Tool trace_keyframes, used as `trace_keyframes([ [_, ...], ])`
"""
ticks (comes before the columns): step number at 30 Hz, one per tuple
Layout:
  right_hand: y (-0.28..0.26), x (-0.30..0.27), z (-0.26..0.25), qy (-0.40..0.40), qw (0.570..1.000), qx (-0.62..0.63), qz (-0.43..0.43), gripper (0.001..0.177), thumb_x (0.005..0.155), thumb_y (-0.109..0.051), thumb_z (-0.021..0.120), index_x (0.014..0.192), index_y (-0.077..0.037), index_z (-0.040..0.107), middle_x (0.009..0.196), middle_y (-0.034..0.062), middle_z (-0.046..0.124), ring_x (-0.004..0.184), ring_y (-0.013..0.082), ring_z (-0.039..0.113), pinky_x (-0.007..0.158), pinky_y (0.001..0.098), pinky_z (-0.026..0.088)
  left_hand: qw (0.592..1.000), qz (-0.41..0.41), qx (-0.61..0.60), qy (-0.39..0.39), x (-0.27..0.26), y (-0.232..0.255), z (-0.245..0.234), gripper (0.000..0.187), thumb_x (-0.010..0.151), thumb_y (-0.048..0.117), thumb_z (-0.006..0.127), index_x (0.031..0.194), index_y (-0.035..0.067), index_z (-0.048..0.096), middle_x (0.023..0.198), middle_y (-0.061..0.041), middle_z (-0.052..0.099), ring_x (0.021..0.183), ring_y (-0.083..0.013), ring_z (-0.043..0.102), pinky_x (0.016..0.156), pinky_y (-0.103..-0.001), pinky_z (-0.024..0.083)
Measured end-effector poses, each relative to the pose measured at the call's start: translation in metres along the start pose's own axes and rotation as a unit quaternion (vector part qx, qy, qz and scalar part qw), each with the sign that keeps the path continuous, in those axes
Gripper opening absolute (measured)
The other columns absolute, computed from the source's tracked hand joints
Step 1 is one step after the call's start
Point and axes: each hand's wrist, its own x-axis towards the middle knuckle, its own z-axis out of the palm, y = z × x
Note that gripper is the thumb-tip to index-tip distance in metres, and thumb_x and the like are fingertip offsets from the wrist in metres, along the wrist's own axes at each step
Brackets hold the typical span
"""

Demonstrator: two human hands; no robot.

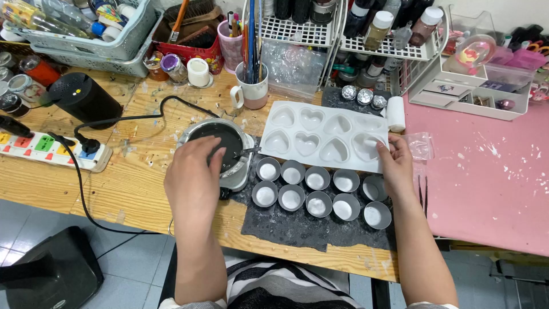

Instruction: The person sits at a craft workbench and arranges metal candle cups and a white silicone heart-shaped mold. They stir melted wax in a melting pot on a small hot plate, ladle wax into a metal pitcher, and pour the wax into the mold cavities, then wipe the area with a paper towel.

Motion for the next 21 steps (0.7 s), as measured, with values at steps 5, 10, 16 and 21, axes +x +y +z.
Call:
trace_keyframes([
  [5, -0.005, -0.001, 0.003, 0.013, 1.000, -0.026, 0.009, 0.029, 0.104, -0.008, 0.062, 0.131, -0.002, 0.055, 0.111, 0.0093, 0.071, 0.095, 0.0121, 0.067, 0.081, 0.0255, 0.055, 0.997, 0.052, -0.017, 0.046, -0.004, 0.019, 0.007, 0.023, 0.094, 0.017, 0.074, 0.116, 0.011, 0.076, 0.112, -0.009, 0.075, 0.106, -0.0286, 0.070, 0.086, -0.041, 0.054],
  [10, -0.023, -0.010, 0.014, 0.003, 0.985, -0.163, -0.061, 0.030, 0.105, -0.012, 0.063, 0.132, -0.003, 0.054, 0.122, 0.0106, 0.068, 0.110, 0.0160, 0.066, 0.088, 0.0270, 0.057, 0.964, 0.130, -0.231, -0.029, -0.016, 0.064, 0.025, 0.021, 0.093, 0.014, 0.070, 0.114, 0.012, 0.075, 0.105, -0.006, 0.075, 0.099, -0.0246, 0.071, 0.082, -0.037, 0.057],
  [16, -0.036, -0.008, 0.013, 0.028, 0.796, -0.537, -0.279, 0.032, 0.092, -0.024, 0.079, 0.114, -0.005, 0.066, 0.122, 0.0231, 0.063, 0.120, 0.0373, 0.052, 0.100, 0.0468, 0.044, 0.923, 0.198, -0.229, -0.238, -0.012, 0.094, 0.110, 0.019, 0.096, 0.024, 0.065, 0.108, 0.011, 0.073, 0.100, -0.007, 0.073, 0.096, -0.0293, 0.070, 0.075, -0.042, 0.055],
  [21, -0.026, -0.005, 0.035, -0.135, 0.777, -0.602, -0.124, 0.028, 0.099, -0.035, 0.061, 0.104, -0.014, 0.078, 0.100, 0.0067, 0.075, 0.107, 0.0295, 0.059, 0.096, 0.0521, 0.034, 0.910, 0.180, -0.172, -0.330, -0.001, 0.110, 0.194, 0.020, 0.097, 0.025, 0.060, 0.102, 0.010, 0.074, 0.095, -0.010, 0.073, 0.095, -0.0310, 0.070, 0.079, -0.046, 0.054],
])
